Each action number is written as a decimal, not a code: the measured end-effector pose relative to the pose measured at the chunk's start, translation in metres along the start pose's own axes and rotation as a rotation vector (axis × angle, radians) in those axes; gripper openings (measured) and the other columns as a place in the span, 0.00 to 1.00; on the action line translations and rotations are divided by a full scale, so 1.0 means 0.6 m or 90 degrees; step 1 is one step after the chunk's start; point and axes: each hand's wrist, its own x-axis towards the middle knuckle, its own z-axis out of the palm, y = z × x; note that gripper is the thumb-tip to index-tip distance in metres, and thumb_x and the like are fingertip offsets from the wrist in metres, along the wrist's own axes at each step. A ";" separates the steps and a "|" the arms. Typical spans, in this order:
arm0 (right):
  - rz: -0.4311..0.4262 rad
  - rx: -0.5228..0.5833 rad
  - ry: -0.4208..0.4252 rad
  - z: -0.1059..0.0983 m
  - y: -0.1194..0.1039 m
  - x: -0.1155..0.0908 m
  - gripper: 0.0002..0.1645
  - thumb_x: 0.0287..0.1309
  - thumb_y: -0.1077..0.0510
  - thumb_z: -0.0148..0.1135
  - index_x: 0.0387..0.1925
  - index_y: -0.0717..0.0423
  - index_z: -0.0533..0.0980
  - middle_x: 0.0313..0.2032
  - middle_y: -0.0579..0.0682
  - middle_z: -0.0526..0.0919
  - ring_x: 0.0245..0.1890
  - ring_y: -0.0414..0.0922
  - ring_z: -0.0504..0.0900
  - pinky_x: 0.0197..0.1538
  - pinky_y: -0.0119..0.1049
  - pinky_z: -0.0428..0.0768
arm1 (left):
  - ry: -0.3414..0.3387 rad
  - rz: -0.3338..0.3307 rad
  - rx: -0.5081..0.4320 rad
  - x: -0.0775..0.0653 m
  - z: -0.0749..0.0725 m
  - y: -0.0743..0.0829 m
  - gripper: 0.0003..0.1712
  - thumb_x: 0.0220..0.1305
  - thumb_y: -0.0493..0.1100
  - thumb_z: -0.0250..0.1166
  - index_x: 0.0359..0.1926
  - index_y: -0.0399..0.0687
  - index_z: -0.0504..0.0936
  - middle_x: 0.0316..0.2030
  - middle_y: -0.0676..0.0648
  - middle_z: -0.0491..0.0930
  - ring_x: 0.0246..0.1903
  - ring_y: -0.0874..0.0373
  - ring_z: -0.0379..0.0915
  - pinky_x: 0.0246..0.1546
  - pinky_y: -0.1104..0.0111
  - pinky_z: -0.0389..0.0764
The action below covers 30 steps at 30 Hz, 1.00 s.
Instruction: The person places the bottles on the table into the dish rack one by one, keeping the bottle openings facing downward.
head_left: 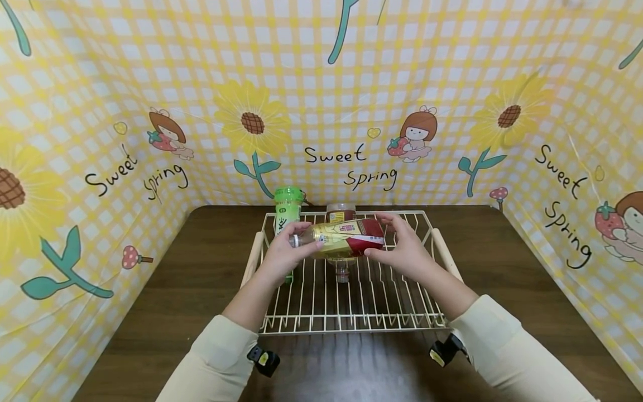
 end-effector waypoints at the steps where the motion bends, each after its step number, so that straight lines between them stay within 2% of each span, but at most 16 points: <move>1: 0.015 0.014 0.001 0.000 0.002 -0.001 0.47 0.50 0.55 0.74 0.69 0.50 0.61 0.66 0.61 0.66 0.64 0.60 0.67 0.61 0.60 0.70 | 0.005 0.000 -0.011 -0.001 -0.001 0.000 0.37 0.57 0.40 0.70 0.66 0.41 0.67 0.63 0.40 0.68 0.59 0.46 0.69 0.55 0.62 0.79; 5: 0.061 0.070 -0.001 0.001 0.007 -0.004 0.47 0.53 0.54 0.72 0.71 0.51 0.58 0.68 0.63 0.62 0.67 0.62 0.64 0.64 0.63 0.68 | 0.031 0.007 -0.039 -0.005 -0.001 0.004 0.36 0.58 0.39 0.69 0.66 0.40 0.66 0.63 0.39 0.65 0.59 0.46 0.67 0.50 0.67 0.80; 11: 0.104 0.118 -0.009 0.002 0.010 -0.008 0.46 0.56 0.53 0.69 0.71 0.50 0.56 0.66 0.62 0.66 0.67 0.61 0.64 0.64 0.60 0.69 | 0.079 0.011 -0.102 -0.009 0.003 0.009 0.35 0.60 0.37 0.67 0.66 0.38 0.65 0.64 0.36 0.65 0.55 0.47 0.69 0.43 0.75 0.79; 15: 0.100 0.137 -0.024 0.007 0.010 -0.009 0.45 0.57 0.52 0.68 0.71 0.50 0.57 0.66 0.63 0.67 0.66 0.62 0.66 0.61 0.58 0.72 | 0.095 0.012 -0.142 -0.009 0.006 0.010 0.34 0.60 0.36 0.66 0.66 0.38 0.65 0.63 0.36 0.66 0.55 0.49 0.69 0.43 0.77 0.79; 21: 0.096 0.196 -0.026 0.017 0.005 -0.007 0.47 0.57 0.56 0.68 0.72 0.52 0.54 0.64 0.64 0.68 0.64 0.62 0.68 0.61 0.54 0.74 | 0.098 0.007 -0.196 -0.009 0.014 0.012 0.33 0.61 0.34 0.65 0.66 0.38 0.65 0.64 0.36 0.64 0.53 0.51 0.69 0.41 0.77 0.81; 26: 0.099 0.254 -0.009 0.026 -0.003 -0.001 0.47 0.56 0.61 0.66 0.72 0.54 0.51 0.62 0.65 0.71 0.61 0.61 0.72 0.60 0.48 0.75 | 0.098 -0.003 -0.207 -0.010 0.022 0.011 0.33 0.61 0.34 0.65 0.65 0.38 0.64 0.65 0.36 0.63 0.57 0.48 0.68 0.43 0.77 0.81; 30: 0.100 0.281 0.000 0.028 -0.006 0.003 0.48 0.57 0.63 0.65 0.72 0.55 0.49 0.62 0.66 0.72 0.61 0.59 0.73 0.58 0.44 0.76 | 0.099 -0.005 -0.171 -0.012 0.026 0.010 0.32 0.60 0.36 0.67 0.64 0.39 0.66 0.62 0.37 0.65 0.57 0.48 0.67 0.47 0.74 0.79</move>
